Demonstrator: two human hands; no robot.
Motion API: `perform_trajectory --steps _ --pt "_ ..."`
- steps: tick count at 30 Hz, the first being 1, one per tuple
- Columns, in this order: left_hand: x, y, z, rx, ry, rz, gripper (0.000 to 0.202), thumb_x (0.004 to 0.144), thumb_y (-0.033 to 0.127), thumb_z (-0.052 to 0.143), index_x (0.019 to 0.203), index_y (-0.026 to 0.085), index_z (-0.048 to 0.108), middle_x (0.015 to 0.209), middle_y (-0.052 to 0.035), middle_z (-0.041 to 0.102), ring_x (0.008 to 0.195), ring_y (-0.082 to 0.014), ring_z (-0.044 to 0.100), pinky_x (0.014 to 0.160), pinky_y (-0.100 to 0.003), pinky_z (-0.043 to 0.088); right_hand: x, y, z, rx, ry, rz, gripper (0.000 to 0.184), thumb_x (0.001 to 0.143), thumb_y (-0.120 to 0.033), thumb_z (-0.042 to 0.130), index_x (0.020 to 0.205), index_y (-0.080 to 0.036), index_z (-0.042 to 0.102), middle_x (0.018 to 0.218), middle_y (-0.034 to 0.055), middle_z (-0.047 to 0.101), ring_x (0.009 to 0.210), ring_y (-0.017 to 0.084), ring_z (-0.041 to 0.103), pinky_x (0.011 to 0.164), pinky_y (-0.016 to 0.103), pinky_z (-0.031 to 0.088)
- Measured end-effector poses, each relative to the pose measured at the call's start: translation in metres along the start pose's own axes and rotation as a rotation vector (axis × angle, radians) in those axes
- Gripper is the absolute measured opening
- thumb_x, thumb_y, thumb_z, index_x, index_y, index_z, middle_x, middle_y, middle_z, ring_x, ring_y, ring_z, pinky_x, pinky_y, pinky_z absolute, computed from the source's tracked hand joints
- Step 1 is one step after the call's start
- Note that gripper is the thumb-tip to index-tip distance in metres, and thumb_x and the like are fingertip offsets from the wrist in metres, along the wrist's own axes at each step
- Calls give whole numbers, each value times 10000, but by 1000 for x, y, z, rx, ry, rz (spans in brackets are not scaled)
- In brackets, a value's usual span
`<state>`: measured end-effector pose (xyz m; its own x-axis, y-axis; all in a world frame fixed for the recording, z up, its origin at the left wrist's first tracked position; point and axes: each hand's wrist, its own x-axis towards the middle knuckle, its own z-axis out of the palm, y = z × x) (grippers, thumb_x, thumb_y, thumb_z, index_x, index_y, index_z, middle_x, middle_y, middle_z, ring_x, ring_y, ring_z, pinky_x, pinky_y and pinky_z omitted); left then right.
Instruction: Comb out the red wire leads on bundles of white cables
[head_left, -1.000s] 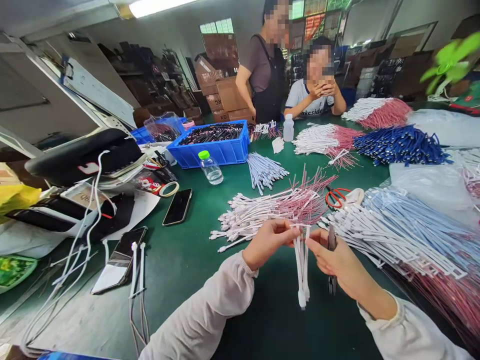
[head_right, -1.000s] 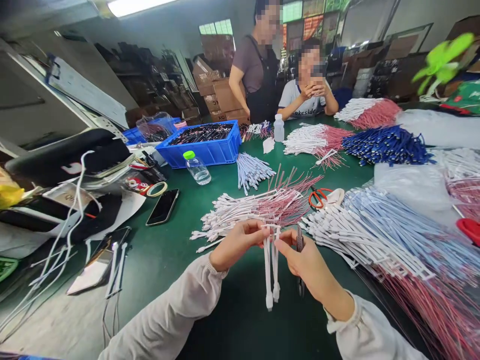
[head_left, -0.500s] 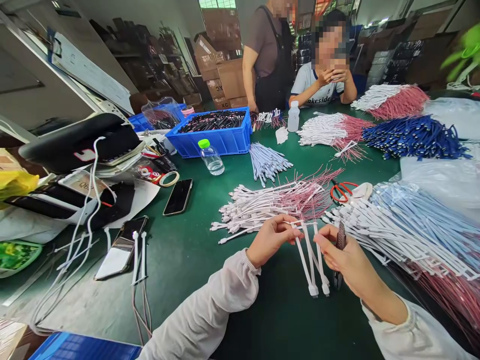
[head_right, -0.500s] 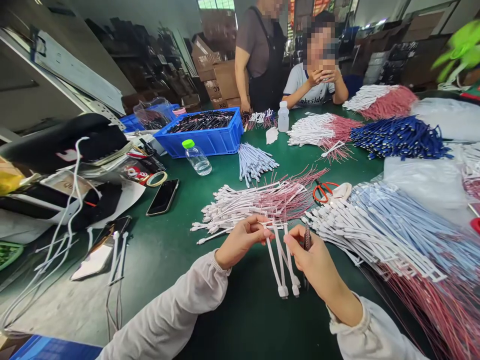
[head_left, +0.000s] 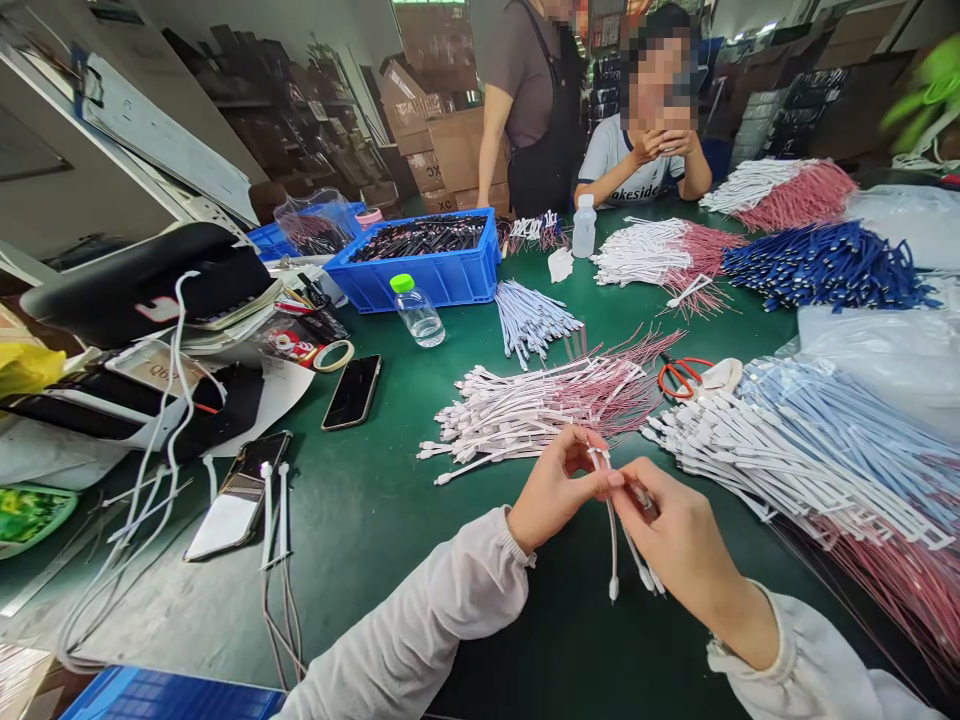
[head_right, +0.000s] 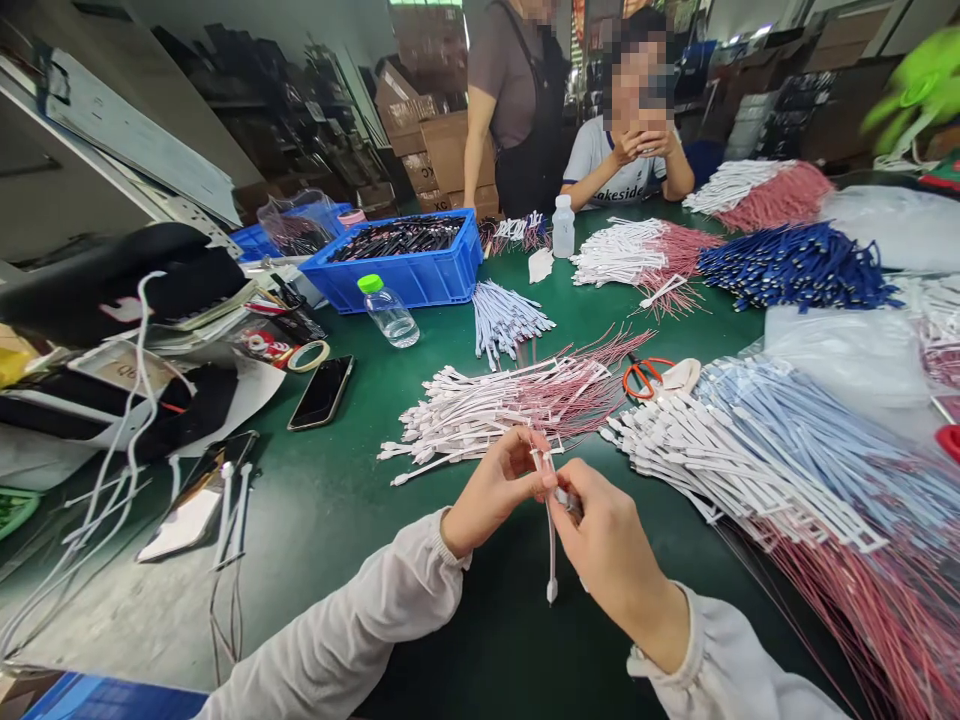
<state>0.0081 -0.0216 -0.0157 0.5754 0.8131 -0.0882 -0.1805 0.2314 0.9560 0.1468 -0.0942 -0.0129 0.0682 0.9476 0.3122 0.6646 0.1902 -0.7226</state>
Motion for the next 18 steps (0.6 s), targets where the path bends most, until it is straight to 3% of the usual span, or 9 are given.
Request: perform_trajectory --steps 3,7,10,12,18 --pt "0 1 1 -75 20 -7 370 657 331 769 870 155 522 782 19 503 672 -76 482 604 -212 424 1 1 -1 88 -66 73 122 899 -311 517 813 -229 543 662 -5 553 541 140 467 560 267 361" --pt "1 0 -4 -221 -30 -71 297 663 283 774 829 137 575 815 4 525 706 -64 496 615 -183 399 7 11 -4 336 -73 362 239 816 -411 637 904 -225 514 610 -41 478 514 127 437 510 257 357" --pt "2 -3 -9 -321 -83 -127 332 624 253 804 863 139 603 787 -11 595 699 -74 536 644 -193 407 9 17 -3 669 -281 506 307 817 -486 628 839 -207 502 597 -70 365 432 67 276 407 225 222" --pt "2 -5 -11 -363 -96 -160 366 601 248 819 888 138 621 810 -33 642 704 -89 568 686 -219 425 9 18 -2 834 -368 544 327 827 -496 620 795 -199 489 604 -80 324 415 41 205 396 217 155" --pt "3 -7 -16 -429 -143 -217 339 587 241 829 852 143 641 771 -29 668 711 -117 612 783 -280 443 10 10 -6 976 -406 564 342 797 -477 676 775 -189 491 592 -76 366 405 29 225 406 216 139"
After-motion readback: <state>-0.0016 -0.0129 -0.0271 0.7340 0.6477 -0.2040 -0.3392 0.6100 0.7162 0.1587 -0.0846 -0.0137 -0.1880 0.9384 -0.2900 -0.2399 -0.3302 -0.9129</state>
